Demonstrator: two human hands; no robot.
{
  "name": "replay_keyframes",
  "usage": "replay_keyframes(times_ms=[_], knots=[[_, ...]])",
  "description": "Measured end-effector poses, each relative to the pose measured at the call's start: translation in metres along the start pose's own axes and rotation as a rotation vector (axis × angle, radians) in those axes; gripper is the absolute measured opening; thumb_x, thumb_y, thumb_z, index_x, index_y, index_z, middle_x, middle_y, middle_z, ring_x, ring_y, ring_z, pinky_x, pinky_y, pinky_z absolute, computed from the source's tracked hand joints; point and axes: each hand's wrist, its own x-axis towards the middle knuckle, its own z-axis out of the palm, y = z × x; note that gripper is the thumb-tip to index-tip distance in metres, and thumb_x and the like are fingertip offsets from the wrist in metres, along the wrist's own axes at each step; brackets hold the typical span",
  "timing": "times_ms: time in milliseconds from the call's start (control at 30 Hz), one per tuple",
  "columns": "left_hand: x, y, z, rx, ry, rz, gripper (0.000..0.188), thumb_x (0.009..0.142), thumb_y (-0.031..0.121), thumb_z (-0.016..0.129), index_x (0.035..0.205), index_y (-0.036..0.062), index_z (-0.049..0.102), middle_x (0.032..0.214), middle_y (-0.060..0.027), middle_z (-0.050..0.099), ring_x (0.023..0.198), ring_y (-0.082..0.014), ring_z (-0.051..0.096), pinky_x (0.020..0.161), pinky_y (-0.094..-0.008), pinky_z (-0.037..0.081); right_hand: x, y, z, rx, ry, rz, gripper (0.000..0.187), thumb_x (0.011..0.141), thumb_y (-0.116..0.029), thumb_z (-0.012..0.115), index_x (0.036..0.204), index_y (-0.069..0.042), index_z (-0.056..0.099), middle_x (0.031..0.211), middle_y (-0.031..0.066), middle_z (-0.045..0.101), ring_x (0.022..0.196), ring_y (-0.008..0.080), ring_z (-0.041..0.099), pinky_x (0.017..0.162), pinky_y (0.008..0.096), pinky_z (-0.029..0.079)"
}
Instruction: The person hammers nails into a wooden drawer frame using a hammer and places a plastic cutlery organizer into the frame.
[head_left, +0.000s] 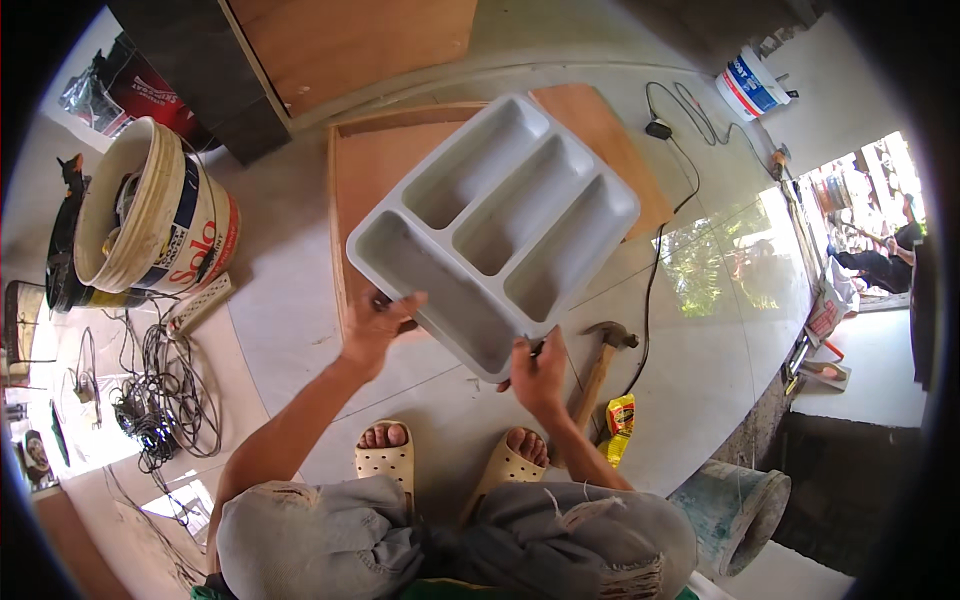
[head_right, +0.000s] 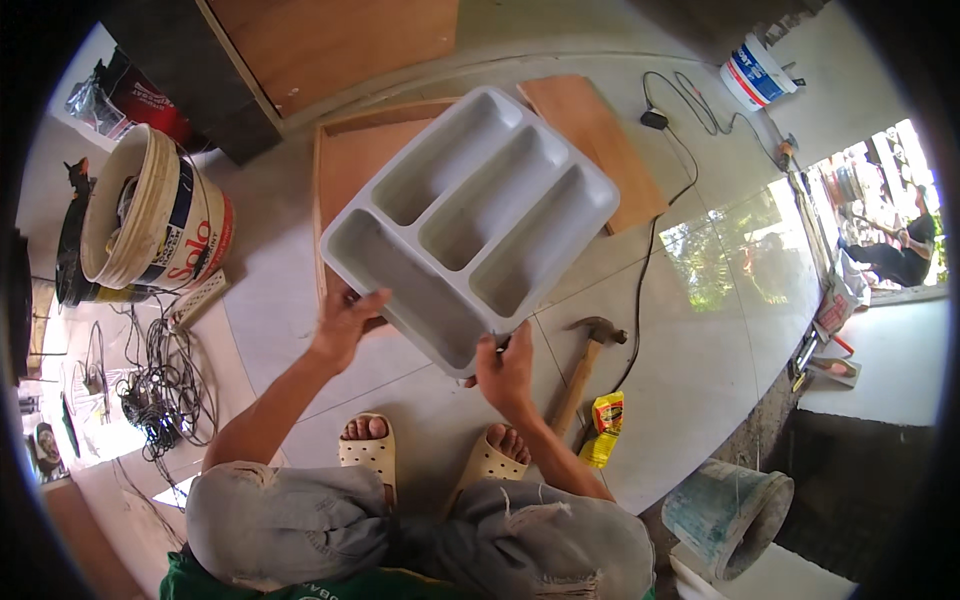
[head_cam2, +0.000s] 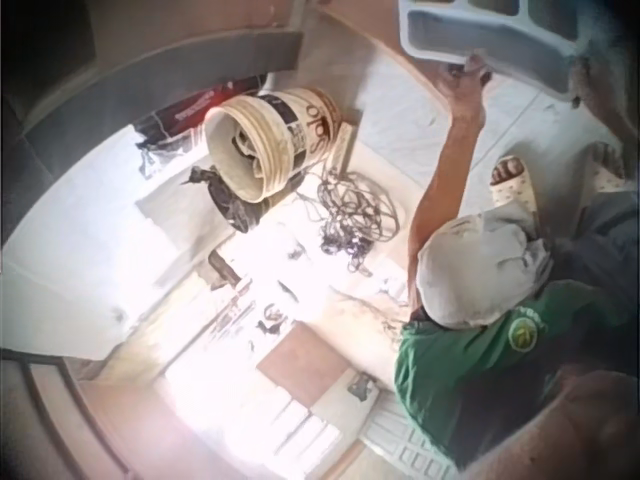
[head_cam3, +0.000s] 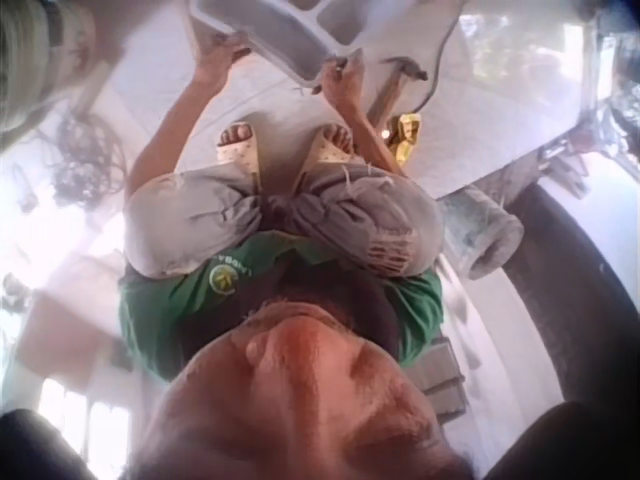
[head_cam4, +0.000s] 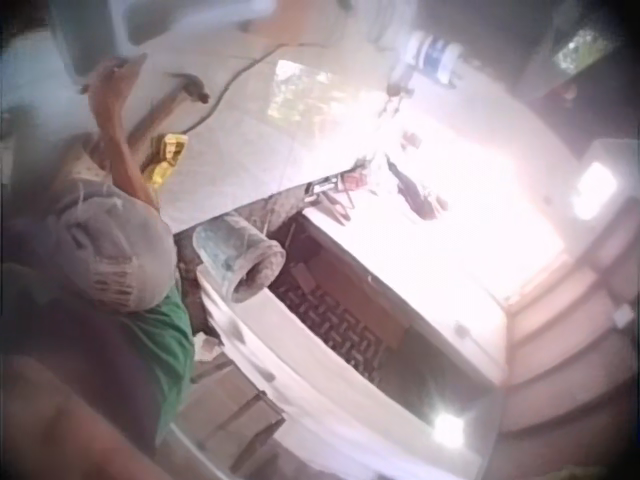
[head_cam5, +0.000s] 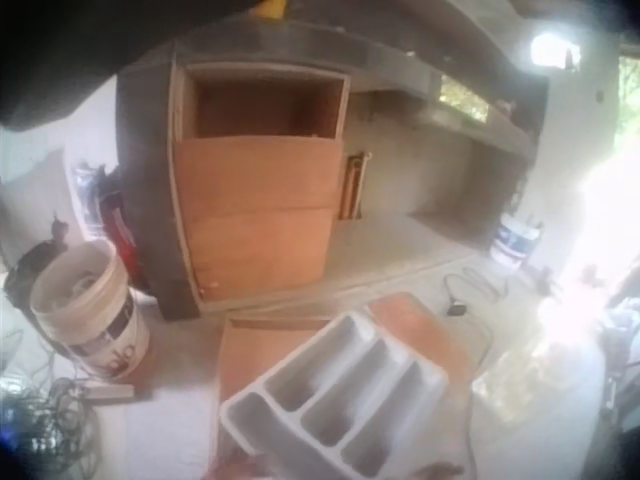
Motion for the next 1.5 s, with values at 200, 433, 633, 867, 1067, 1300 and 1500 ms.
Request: replay_keyframes(times_ms=[200, 433, 633, 867, 1067, 1300, 1500], knots=[[0.021, -0.036, -0.018, 0.304, 0.129, 0.132, 0.024, 0.079, 0.010, 0.067, 0.100, -0.0012, 0.062, 0.089, -0.0074, 0.065, 0.071, -0.0133, 0.057, 0.064, -0.0289, 0.046, -0.007, 0.024, 0.064, 0.163, -0.020, -0.016, 0.025, 0.096, -0.011, 0.047, 0.110, 0.005, 0.033, 0.091, 0.0167, 0.057, 0.061, 0.0218, 0.066, 0.044, 0.0326, 0.060], [0.052, 0.006, -0.067, 0.274, 0.195, -0.195, 0.022, 0.075, 0.005, 0.060, 0.094, -0.0070, 0.061, 0.085, -0.0117, 0.063, 0.072, -0.0216, 0.063, 0.059, -0.0375, 0.054, -0.008, 0.040, 0.068, 0.243, -0.201, 0.069, 0.040, 0.098, -0.014, 0.052, 0.125, 0.007, 0.030, 0.097, 0.0168, 0.061, 0.068, 0.0233, 0.070, 0.051, 0.0309, 0.059], [0.073, 0.037, -0.109, 0.475, 0.162, -0.261, 0.026, 0.072, 0.010, 0.062, 0.094, -0.0052, 0.061, 0.085, -0.0124, 0.063, 0.070, -0.0233, 0.063, 0.058, -0.0366, 0.053, 0.050, 0.043, -0.015, 0.419, 0.181, 0.076, 0.068, 0.095, -0.023, 0.060, 0.144, 0.000, 0.019, 0.091, 0.0154, 0.061, 0.066, 0.0237, 0.069, 0.051, 0.0327, 0.057], [0.068, 0.041, -0.104, 0.667, 0.181, -0.156, 0.022, 0.074, 0.015, 0.061, 0.085, -0.0049, 0.062, 0.079, -0.0113, 0.063, 0.065, -0.0209, 0.061, 0.055, -0.0359, 0.049, 0.079, 0.040, -0.050, 0.163, -0.038, 0.097, 0.053, 0.095, -0.025, 0.061, 0.135, 0.002, 0.039, 0.080, 0.0129, 0.062, 0.063, 0.0197, 0.067, 0.051, 0.0299, 0.055], [0.065, 0.023, -0.094, 1.149, 0.407, 0.105, 0.053, 0.083, 0.044, 0.068, 0.062, -0.0041, 0.061, 0.055, -0.0165, 0.056, 0.051, -0.0252, 0.058, 0.052, -0.0410, 0.046, 0.083, 0.047, -0.037, 0.165, 0.109, 0.034, 0.035, 0.091, -0.006, 0.060, 0.122, 0.005, 0.049, 0.074, 0.0098, 0.061, 0.056, 0.0182, 0.066, 0.046, 0.0282, 0.054], [0.074, -0.005, -0.103, 1.290, 0.465, 0.138, 0.040, 0.083, 0.036, 0.063, 0.081, -0.0041, 0.065, 0.080, -0.0249, 0.066, 0.081, -0.0444, 0.064, 0.075, -0.0516, 0.050, 0.078, 0.055, -0.042, 0.170, 0.108, 0.060, 0.032, 0.092, -0.008, 0.057, 0.121, 0.003, 0.047, 0.077, 0.0119, 0.062, 0.054, 0.0186, 0.065, 0.045, 0.0292, 0.055], [0.082, -0.001, -0.125, 1.360, 0.458, 0.294, 0.040, 0.085, 0.026, 0.058, 0.107, -0.0071, 0.053, 0.089, -0.0280, 0.066, 0.080, -0.0488, 0.062, 0.079, -0.0530, 0.050, 0.088, 0.056, -0.033, -0.005, 0.102, 0.073, 0.023, 0.093, -0.015, 0.061, 0.101, 0.004, 0.052, 0.065, 0.0064, 0.055, 0.046, 0.0130, 0.056, 0.042, 0.0273, 0.052]])
